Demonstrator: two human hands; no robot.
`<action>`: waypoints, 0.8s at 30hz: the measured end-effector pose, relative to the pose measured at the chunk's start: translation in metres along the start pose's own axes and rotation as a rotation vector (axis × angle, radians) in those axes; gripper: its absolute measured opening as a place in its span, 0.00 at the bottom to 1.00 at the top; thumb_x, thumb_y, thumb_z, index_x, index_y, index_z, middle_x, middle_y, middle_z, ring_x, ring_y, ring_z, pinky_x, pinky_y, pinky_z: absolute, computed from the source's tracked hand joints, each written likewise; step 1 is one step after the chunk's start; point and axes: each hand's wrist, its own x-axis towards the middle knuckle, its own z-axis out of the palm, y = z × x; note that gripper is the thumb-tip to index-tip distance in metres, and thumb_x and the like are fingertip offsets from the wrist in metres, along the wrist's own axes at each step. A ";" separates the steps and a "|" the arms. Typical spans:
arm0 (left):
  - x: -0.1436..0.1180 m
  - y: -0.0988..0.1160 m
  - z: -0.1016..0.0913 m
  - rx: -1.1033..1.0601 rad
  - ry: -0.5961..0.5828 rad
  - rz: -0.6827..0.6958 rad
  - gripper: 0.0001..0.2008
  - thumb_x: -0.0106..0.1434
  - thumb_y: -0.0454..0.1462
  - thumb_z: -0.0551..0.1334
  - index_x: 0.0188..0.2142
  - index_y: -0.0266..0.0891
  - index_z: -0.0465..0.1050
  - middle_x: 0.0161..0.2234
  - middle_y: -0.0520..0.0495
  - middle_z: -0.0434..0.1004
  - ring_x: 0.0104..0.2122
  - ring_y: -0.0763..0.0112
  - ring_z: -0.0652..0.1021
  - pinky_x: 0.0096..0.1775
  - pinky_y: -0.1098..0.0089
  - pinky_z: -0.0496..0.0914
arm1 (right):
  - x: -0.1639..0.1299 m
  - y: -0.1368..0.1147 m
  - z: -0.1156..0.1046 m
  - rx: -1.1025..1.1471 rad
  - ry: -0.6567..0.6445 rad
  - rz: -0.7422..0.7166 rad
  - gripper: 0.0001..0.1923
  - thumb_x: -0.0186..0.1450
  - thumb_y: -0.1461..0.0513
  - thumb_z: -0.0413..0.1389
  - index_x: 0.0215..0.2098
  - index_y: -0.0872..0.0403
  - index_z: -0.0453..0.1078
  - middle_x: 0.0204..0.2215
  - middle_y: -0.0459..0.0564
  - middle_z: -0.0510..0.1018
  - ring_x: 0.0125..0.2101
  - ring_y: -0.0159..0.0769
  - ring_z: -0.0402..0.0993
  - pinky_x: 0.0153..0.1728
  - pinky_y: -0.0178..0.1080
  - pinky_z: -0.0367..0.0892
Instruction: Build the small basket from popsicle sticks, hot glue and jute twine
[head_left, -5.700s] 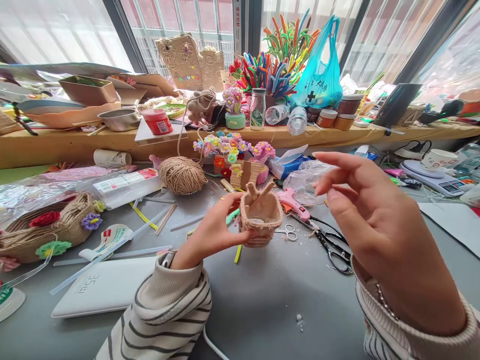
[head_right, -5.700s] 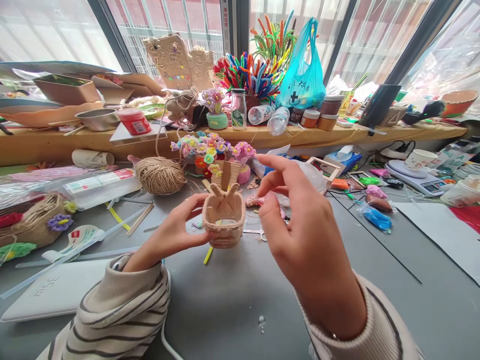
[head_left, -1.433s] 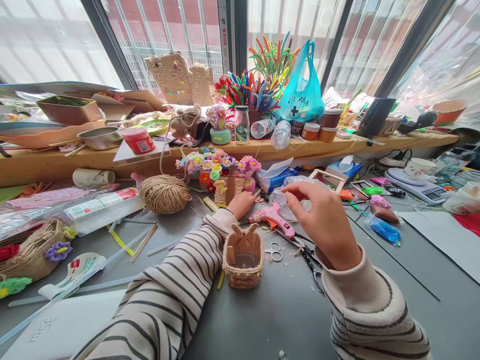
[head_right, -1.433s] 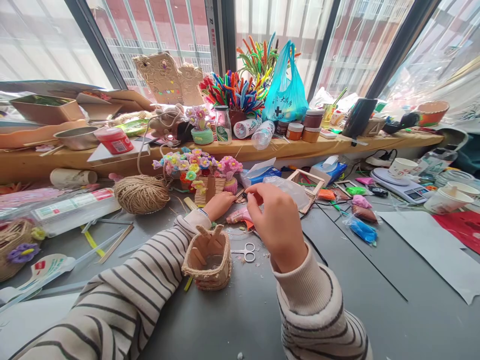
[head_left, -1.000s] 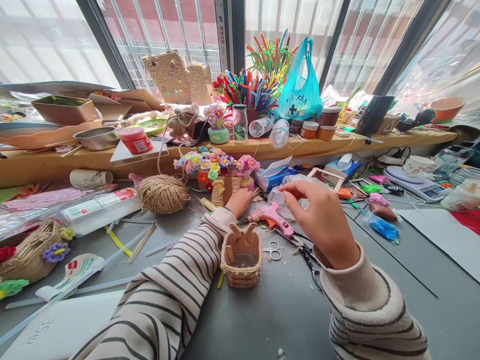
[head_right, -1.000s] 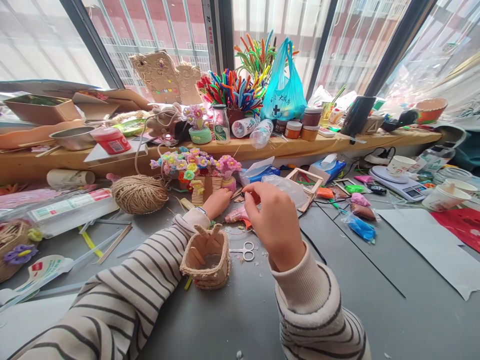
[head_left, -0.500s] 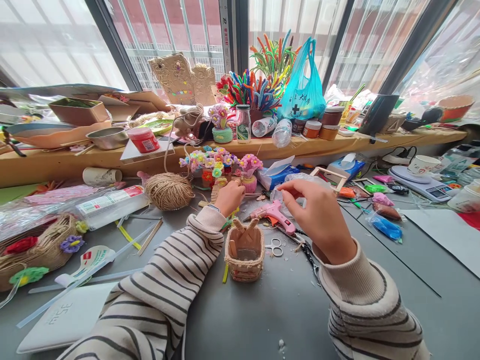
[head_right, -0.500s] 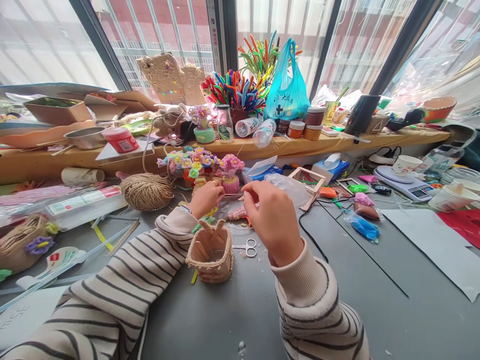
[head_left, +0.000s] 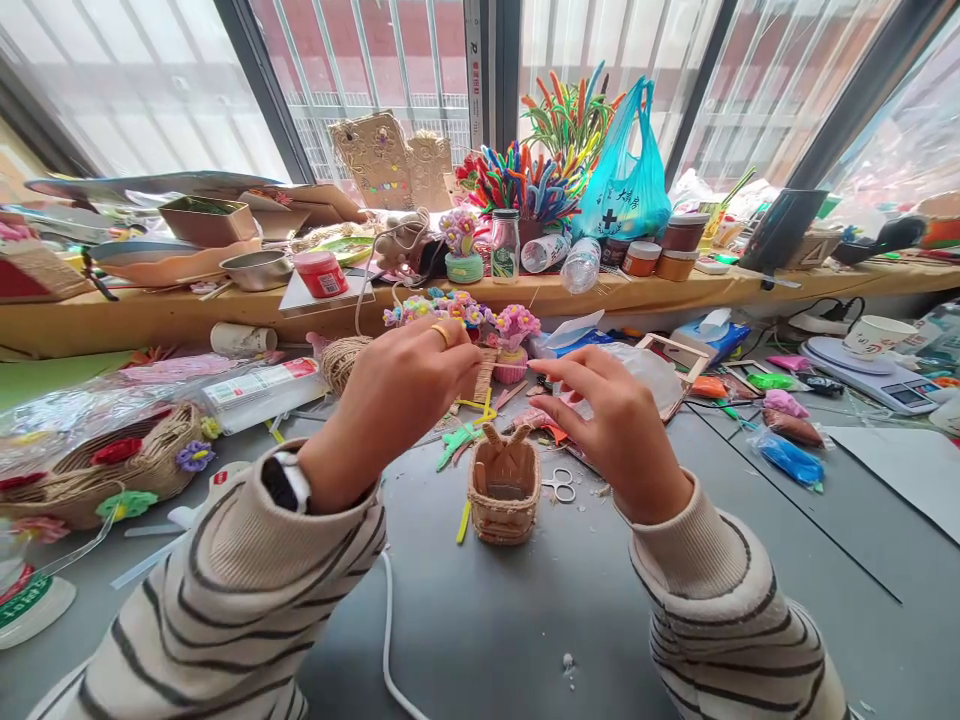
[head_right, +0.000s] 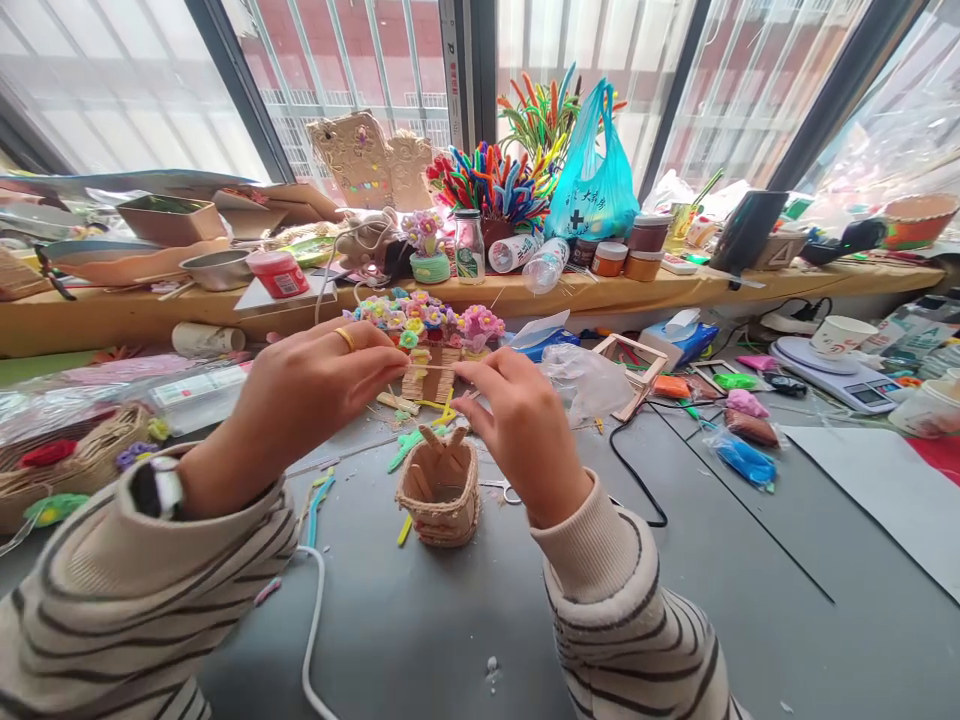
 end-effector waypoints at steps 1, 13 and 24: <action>-0.005 0.006 -0.011 0.006 0.019 0.037 0.14 0.63 0.41 0.51 0.29 0.40 0.72 0.30 0.49 0.73 0.33 0.67 0.73 0.33 0.68 0.66 | -0.001 -0.003 0.000 0.002 0.001 -0.041 0.14 0.58 0.63 0.55 0.43 0.57 0.70 0.31 0.51 0.71 0.31 0.33 0.67 0.34 0.35 0.64; -0.027 0.029 -0.018 -0.662 0.089 -0.045 0.10 0.59 0.42 0.57 0.38 0.41 0.72 0.36 0.50 0.77 0.36 0.72 0.75 0.39 0.74 0.67 | -0.004 -0.017 -0.003 0.520 -0.130 0.148 0.07 0.58 0.59 0.54 0.28 0.55 0.70 0.23 0.45 0.72 0.22 0.26 0.64 0.23 0.31 0.62; -0.033 0.016 0.001 -1.106 -0.126 -0.302 0.07 0.56 0.38 0.59 0.31 0.39 0.75 0.26 0.52 0.77 0.27 0.75 0.75 0.29 0.77 0.69 | 0.002 -0.001 -0.006 0.659 -0.237 0.283 0.14 0.61 0.53 0.49 0.33 0.55 0.69 0.26 0.46 0.75 0.23 0.28 0.71 0.24 0.32 0.68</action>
